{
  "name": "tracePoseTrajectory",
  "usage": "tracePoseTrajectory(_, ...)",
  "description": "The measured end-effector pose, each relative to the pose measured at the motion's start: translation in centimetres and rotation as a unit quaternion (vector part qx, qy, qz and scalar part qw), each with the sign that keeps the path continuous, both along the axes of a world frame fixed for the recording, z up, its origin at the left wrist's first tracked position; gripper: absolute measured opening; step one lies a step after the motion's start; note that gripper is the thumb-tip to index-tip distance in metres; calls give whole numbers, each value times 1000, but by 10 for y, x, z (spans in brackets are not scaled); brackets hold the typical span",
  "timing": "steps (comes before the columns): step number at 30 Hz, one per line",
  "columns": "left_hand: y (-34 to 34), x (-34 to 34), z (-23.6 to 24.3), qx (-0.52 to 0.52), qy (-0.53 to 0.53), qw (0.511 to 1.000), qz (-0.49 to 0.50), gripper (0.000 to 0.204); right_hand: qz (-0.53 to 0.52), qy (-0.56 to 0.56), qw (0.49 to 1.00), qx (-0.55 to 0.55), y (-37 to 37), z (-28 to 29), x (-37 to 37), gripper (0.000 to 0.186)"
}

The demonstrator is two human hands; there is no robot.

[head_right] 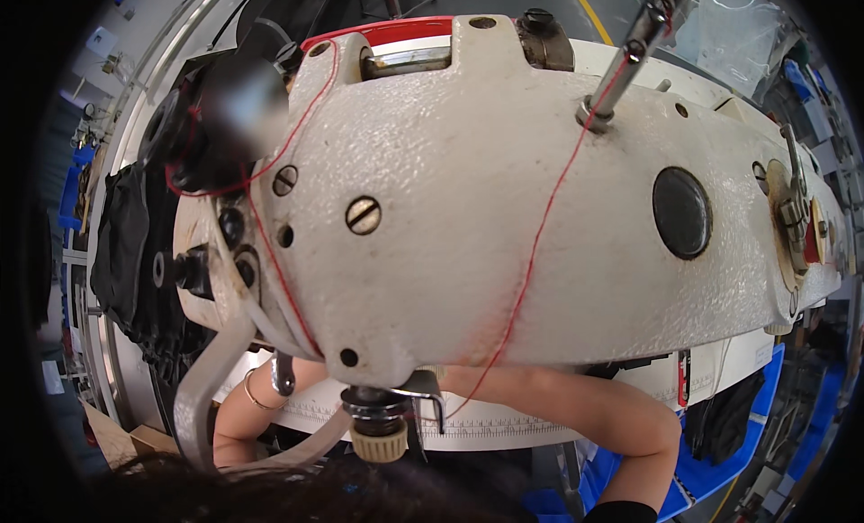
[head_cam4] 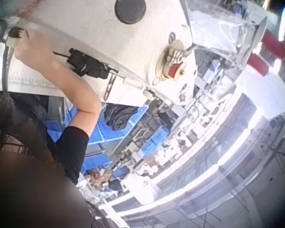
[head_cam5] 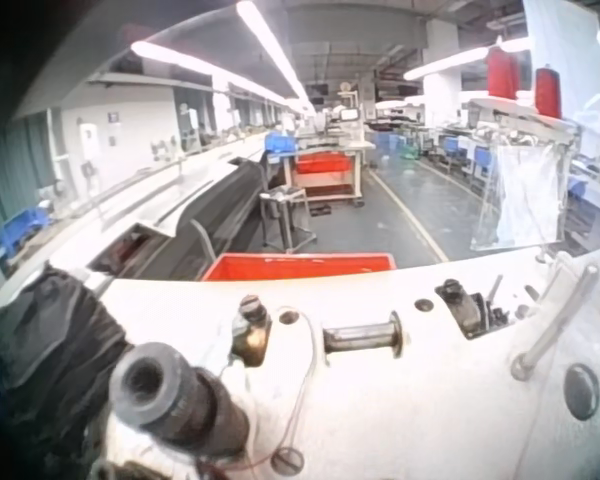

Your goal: Stitching black leather components for handbags using an industrial sewing machine.

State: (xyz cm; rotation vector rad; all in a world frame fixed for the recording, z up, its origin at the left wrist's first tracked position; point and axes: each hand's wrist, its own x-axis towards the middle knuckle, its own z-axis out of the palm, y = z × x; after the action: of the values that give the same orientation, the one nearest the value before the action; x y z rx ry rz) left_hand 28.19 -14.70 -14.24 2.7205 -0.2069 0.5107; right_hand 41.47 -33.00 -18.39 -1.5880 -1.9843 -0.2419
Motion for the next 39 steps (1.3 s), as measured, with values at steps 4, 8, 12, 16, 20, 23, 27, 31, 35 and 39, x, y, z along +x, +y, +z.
tracePoseTrajectory(4, -4, 3, -7, -155, 26, 988, -2, 45, -20, 58, 998, -7, 2, 3, -3, 14)
tracePoseTrajectory(8, -8, 9, 3, -157, -3, 988, 7, 43, -20, 2, 1000, 18, -2, 3, -1, 14)
tracePoseTrajectory(12, -14, -5, 24, -18, 20, 999, 47, 40, 9, -11, 1000, 21, -1, -1, 1, 14)
tracePoseTrajectory(16, -15, -14, 26, 156, 36, 984, 77, 38, -51, 41, 998, 22, 2, -5, -4, 14)
tracePoseTrajectory(20, -13, -11, 19, 150, -11, 988, 33, 37, -13, -18, 1000, 22, 0, -1, -3, 13)
tracePoseTrajectory(23, -11, -12, 17, 162, -14, 986, 28, 36, -14, -20, 999, 35, -2, 2, -1, 13)
tracePoseTrajectory(27, -9, -16, -1, 213, -5, 977, 27, 37, 11, 3, 999, 31, -1, 2, 0, 13)
tracePoseTrajectory(31, -8, -18, -39, 175, -22, 984, 35, 39, -32, 51, 998, -10, 2, 0, -3, 13)
tracePoseTrajectory(35, -6, -23, -53, 171, -20, 985, 33, 37, 3, 31, 999, 19, 0, 2, 0, 13)
tracePoseTrajectory(39, -6, -18, -43, 135, -24, 990, 27, 34, -36, -6, 999, 29, 1, 3, -1, 14)
